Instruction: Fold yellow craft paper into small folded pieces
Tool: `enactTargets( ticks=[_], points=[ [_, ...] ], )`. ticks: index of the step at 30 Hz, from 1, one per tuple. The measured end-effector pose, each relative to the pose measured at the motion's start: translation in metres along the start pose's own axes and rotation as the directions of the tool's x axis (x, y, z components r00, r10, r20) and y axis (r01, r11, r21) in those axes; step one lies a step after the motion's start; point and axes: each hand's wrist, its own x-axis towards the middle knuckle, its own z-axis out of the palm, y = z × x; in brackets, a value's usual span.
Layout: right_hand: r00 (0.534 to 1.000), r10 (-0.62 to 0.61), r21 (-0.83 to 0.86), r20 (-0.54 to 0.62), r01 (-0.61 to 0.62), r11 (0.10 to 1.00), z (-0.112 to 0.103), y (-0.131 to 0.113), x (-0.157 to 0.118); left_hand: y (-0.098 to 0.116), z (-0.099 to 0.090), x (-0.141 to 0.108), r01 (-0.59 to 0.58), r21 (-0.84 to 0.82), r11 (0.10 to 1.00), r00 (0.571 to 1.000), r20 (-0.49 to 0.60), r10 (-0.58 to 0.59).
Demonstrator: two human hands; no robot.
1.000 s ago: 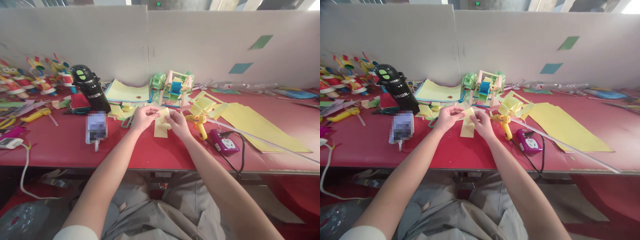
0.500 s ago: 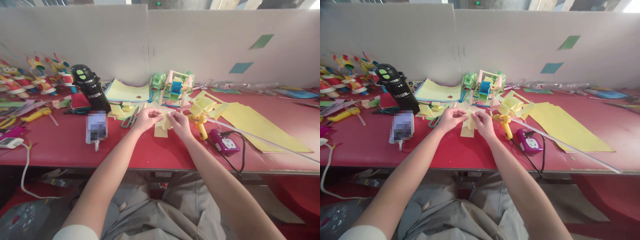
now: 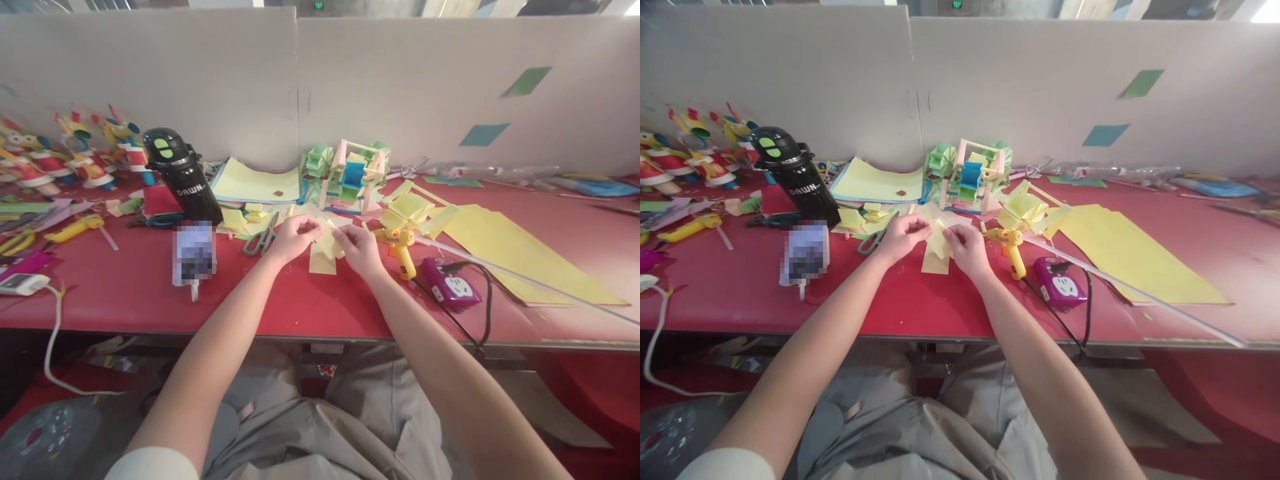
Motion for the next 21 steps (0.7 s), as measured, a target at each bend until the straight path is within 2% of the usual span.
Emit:
enactTargets(
  ticks=[3, 6, 9, 13, 18, 21],
  points=[
    [0.997, 0.007, 0.014, 0.08, -0.008, 1.0, 0.0019, -0.0012, -0.0012, -0.0005, 0.0003, -0.0004, -0.041, 0.047, 0.998, 0.999, 0.01, 0.041],
    [0.991, 0.05, 0.101, 0.125, -0.063, 0.993, 0.0057, 0.0003, -0.0014, -0.0026, -0.0006, 0.0017, -0.059, 0.089, 0.994, 0.995, -0.079, 0.067],
    [0.993, 0.031, 0.077, 0.11, -0.04, 0.996, 0.0061, 0.0038, -0.0012, -0.0044, -0.0013, 0.0035, -0.054, 0.07, 0.996, 0.993, -0.105, 0.061],
    [0.996, 0.023, 0.021, 0.091, -0.025, 0.999, 0.003, 0.0057, -0.0017, -0.0037, -0.0027, 0.0027, -0.034, 0.033, 0.999, 0.999, -0.016, 0.034],
    [0.995, 0.051, 0.088, 0.087, -0.059, 0.994, 0.0047, 0.0041, -0.0013, -0.0024, -0.0055, 0.0014, -0.038, 0.126, 0.991, 0.991, -0.121, 0.054],
    [0.998, 0.03, 0.064, 0.064, -0.034, 0.997, 0.0042, 0.0053, 0.0002, 0.0003, -0.0051, 0.0011, 0.005, 0.077, 0.997, 0.993, -0.119, 0.004]
  ],
)
